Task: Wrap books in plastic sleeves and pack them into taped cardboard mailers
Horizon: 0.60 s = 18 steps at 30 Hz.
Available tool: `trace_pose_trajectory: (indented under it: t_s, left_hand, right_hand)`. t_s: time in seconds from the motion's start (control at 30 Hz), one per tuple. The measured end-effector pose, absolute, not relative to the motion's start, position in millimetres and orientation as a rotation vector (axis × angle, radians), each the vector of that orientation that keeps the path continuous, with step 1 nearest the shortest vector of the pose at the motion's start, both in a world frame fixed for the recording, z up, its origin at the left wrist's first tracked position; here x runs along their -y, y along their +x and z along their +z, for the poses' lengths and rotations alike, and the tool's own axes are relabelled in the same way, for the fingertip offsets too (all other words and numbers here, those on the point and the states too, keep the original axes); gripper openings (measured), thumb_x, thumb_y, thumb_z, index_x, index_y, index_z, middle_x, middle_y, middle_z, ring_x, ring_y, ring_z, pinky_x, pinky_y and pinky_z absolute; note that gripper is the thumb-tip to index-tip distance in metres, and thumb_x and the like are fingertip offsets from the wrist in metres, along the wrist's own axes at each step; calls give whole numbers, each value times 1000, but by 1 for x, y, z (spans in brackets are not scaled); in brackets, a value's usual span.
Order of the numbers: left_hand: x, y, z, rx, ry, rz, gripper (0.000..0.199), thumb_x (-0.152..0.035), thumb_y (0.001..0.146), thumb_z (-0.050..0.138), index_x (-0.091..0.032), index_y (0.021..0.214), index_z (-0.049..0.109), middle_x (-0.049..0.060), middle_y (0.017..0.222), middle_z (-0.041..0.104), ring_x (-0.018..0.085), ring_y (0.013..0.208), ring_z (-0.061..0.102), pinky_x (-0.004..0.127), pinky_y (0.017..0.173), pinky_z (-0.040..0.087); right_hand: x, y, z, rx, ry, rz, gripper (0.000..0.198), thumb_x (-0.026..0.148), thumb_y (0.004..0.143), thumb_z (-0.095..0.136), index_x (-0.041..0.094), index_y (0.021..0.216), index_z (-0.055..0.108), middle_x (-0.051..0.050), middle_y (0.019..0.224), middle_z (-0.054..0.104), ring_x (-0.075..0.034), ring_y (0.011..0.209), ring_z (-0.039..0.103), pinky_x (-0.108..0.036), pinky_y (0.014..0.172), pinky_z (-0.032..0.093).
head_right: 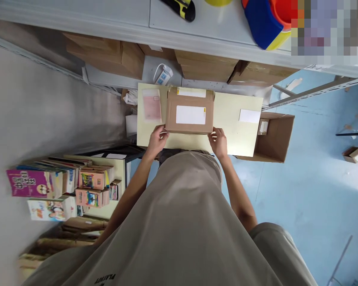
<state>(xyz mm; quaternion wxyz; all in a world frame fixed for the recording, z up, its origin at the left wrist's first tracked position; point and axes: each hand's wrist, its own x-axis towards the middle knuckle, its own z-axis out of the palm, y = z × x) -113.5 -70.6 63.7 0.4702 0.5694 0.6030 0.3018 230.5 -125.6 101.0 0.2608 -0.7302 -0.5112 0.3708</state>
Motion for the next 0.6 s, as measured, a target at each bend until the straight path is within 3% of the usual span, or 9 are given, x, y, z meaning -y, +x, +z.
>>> trace_pose_trajectory:
  t_s: [0.13,0.23,0.33,0.47,0.53,0.6]
  left_hand:
    - [88,-105,31,-1519,1273,600,34,-19,95,68,-20,126,82,17,135,82,33,129,82,53,123,67]
    - [86,-105,16,-1568,1169,491,34,-21,92,68,-18,122,84,20,136,85,39,134,82,64,132,59]
    - [65,-103,9,-1602,1061,562,40,-29,92,69,-18,127,83,21,148,84,41,145,78,67,137,54]
    - [28,-91,11,-1542,983,708,38,-44,95,72,-22,123,83,18,149,84,41,153,73,62,137,54]
    - [18,-86,19,-1511,1004,759,41,-55,98,74,-22,120,83,18,147,84,40,154,71,60,138,54]
    - [14,-85,32,-1485,1022,829,55,-71,102,73,-22,125,82,19,148,83,39,155,71,58,137,54]
  right_hand:
    - [134,239,63,1367,-2027,1251,35,22,104,61,19,130,84,-19,140,81,-30,113,89,-50,102,77]
    - [134,249,48,1335,-2075,1307,31,21,100,61,21,117,87,-17,131,88,-32,115,88,-58,116,72]
    - [119,259,40,1133,-2010,1245,35,43,103,66,21,123,85,-18,134,90,-32,118,87,-60,118,70]
    - [86,253,41,870,-1863,1268,75,84,92,72,19,127,80,-24,138,86,-32,116,86,-58,108,73]
    - [75,246,52,831,-1816,1297,84,94,87,73,19,122,79,-24,134,87,-33,113,87,-57,105,74]
    - [71,240,70,842,-1779,1277,85,98,91,69,20,122,79,-22,133,87,-34,115,88,-55,103,75]
